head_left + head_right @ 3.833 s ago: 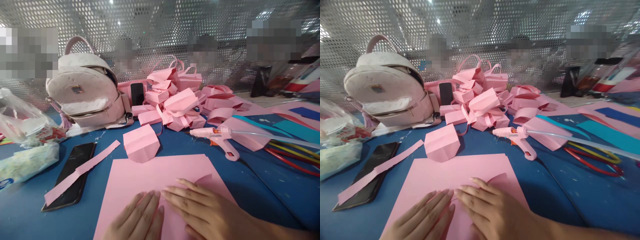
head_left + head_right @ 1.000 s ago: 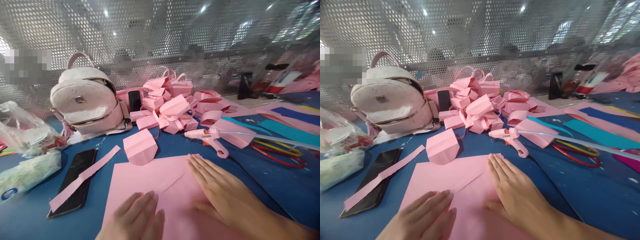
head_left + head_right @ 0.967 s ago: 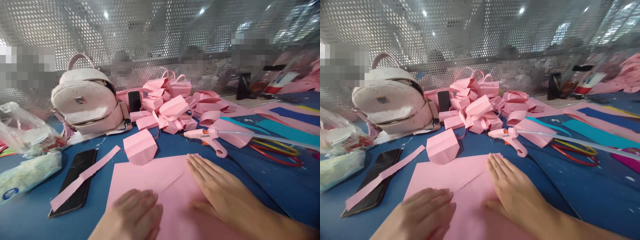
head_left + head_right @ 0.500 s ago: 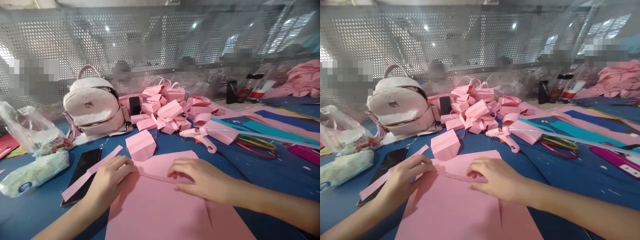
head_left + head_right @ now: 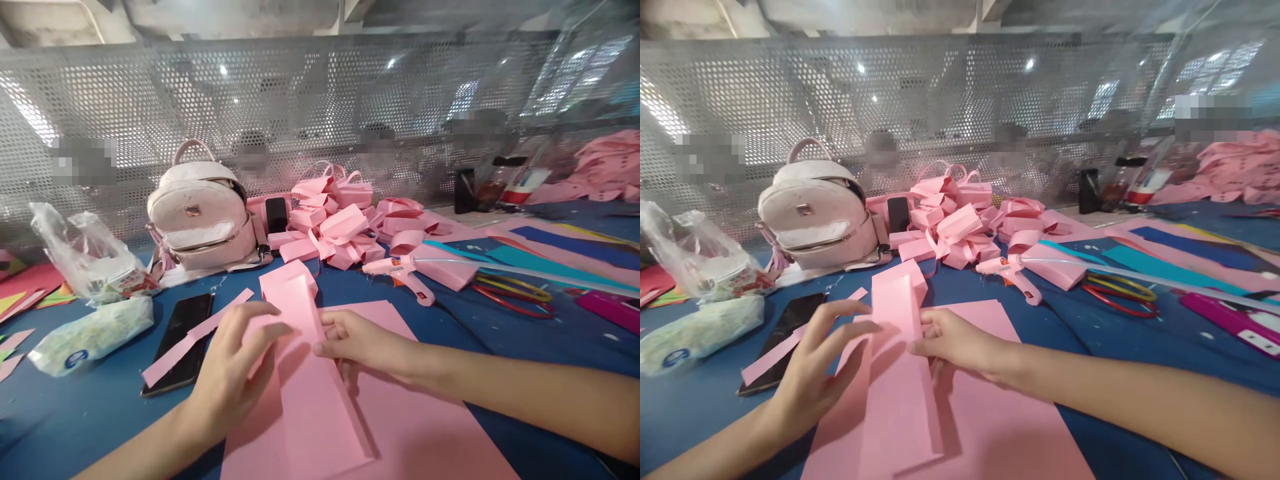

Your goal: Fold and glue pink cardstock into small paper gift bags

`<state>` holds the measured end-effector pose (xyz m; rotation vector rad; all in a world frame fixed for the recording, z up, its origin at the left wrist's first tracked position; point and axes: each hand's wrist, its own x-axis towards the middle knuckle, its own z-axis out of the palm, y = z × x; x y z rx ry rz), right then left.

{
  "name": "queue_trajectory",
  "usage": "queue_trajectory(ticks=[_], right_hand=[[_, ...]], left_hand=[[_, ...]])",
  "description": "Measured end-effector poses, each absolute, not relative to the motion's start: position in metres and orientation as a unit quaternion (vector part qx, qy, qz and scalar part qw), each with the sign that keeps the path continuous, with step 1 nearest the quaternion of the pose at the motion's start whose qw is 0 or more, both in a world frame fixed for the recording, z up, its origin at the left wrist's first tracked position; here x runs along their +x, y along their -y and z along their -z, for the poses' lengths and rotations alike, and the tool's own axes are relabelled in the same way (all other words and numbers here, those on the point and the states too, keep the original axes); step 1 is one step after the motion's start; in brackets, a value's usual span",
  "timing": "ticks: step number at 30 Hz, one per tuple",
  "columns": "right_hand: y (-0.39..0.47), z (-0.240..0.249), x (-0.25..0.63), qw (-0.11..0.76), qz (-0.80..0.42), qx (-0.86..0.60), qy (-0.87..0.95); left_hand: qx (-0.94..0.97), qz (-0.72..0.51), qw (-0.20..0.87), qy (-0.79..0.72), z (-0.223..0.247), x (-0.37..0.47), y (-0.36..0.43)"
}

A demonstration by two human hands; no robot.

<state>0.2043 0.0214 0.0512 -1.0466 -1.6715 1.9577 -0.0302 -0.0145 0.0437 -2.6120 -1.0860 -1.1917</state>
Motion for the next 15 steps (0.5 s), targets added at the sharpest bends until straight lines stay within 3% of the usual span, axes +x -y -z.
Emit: queue_trajectory(ticks=[3, 10, 15], right_hand=[[-0.014, -0.053, 0.21, 0.195, -0.721, -0.385, 0.542], [0.01, -0.047, 0.228, 0.221, -0.703, -0.456, 0.499], [-0.003, -0.046, 0.253, 0.338, -0.538, -0.513, 0.577]], left_hand=[[-0.901, 0.33, -0.001, 0.282, -0.042, -0.015, 0.034], [-0.914, 0.326, 0.111, 0.214, -0.025, 0.001, 0.046], [-0.946, 0.272, -0.03, 0.172, -0.039, -0.022, 0.018]])
